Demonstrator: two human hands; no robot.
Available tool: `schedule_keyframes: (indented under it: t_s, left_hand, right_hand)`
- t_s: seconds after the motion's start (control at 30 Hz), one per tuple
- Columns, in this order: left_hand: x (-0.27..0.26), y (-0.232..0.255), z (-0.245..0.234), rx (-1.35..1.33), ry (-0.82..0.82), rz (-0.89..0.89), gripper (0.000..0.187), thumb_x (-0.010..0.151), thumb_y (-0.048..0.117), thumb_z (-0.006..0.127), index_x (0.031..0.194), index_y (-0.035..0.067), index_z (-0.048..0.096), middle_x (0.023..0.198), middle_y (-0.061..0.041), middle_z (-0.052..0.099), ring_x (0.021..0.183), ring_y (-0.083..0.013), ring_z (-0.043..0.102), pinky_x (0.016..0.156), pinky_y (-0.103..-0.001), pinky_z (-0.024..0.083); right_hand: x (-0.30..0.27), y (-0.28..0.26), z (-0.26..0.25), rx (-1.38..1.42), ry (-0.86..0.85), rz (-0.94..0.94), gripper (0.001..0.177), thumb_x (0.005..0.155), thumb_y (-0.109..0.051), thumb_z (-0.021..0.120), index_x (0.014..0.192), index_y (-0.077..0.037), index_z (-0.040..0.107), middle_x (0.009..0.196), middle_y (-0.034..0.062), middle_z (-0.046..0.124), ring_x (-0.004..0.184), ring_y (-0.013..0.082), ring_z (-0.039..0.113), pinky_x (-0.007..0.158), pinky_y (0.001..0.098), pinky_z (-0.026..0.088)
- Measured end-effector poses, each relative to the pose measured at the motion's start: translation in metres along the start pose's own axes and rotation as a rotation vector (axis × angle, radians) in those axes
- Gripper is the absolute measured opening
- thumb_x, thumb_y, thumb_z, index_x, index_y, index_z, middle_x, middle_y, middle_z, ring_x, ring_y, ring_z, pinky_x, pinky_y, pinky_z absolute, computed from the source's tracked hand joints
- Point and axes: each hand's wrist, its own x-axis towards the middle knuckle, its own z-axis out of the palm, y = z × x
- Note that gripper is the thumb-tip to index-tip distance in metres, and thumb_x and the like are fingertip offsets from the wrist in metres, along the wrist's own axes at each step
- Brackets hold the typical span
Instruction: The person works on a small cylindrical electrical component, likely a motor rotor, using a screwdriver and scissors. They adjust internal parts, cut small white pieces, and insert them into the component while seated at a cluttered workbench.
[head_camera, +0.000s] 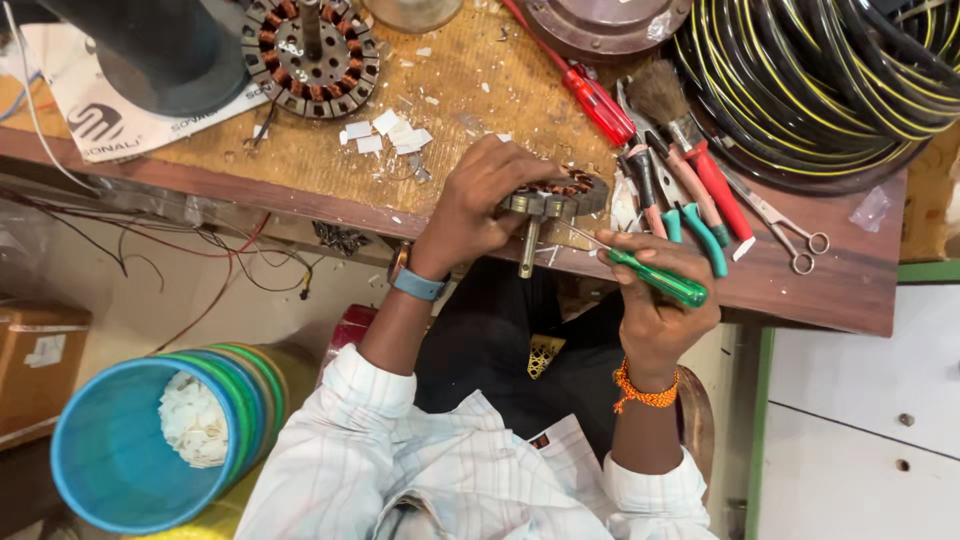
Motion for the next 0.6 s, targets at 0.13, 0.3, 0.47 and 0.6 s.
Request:
schedule_keyframes:
  t_s: [0.13,0.3,0.47,0.6]
  left_hand:
    - [-0.004,-0.002,0.000,-0.012,0.020,0.014,0.062,0.066,-0.006,0.077,0.124,0.012,0.067,0.113,-0.006,0.071,0.100,-0.0288,0.064,0.091,-0.042,0.051]
    - [-0.003,-0.004,0.001,0.001,0.025,0.018,0.063,0.066,-0.007,0.076,0.126,0.012,0.067,0.113,-0.005,0.072,0.100,-0.0283,0.065,0.092,-0.041,0.052]
    - [-0.004,-0.002,0.000,0.030,0.000,-0.011,0.064,0.067,-0.003,0.078,0.128,0.015,0.066,0.111,-0.005,0.071,0.101,-0.0273,0.065,0.096,-0.042,0.052]
    - [0.000,0.001,-0.008,-0.011,-0.047,0.026,0.062,0.073,0.012,0.088,0.131,0.014,0.066,0.113,-0.006,0.068,0.105,-0.0274,0.063,0.097,-0.044,0.050]
  right_hand:
    - [0.008,-0.003,0.000,0.113,-0.017,0.037,0.020,0.101,0.003,0.070,0.112,-0.002,0.054,0.112,0.0186,0.070,0.110,0.0327,0.075,0.089,0.0415,0.067]
    - [0.020,-0.005,-0.001,-0.050,-0.118,-0.046,0.020,0.103,0.007,0.070,0.112,-0.001,0.054,0.115,0.0204,0.070,0.110,0.0320,0.074,0.095,0.0405,0.065]
    - [0.030,-0.017,-0.001,-0.123,-0.241,-0.046,0.020,0.100,0.013,0.068,0.111,0.001,0.057,0.114,0.0192,0.070,0.110,0.0308,0.074,0.096,0.0374,0.064]
    - [0.042,-0.029,0.006,-0.297,-0.356,-0.119,0.023,0.096,0.016,0.067,0.112,0.001,0.060,0.118,0.0190,0.073,0.114,0.0292,0.074,0.095,0.0355,0.063]
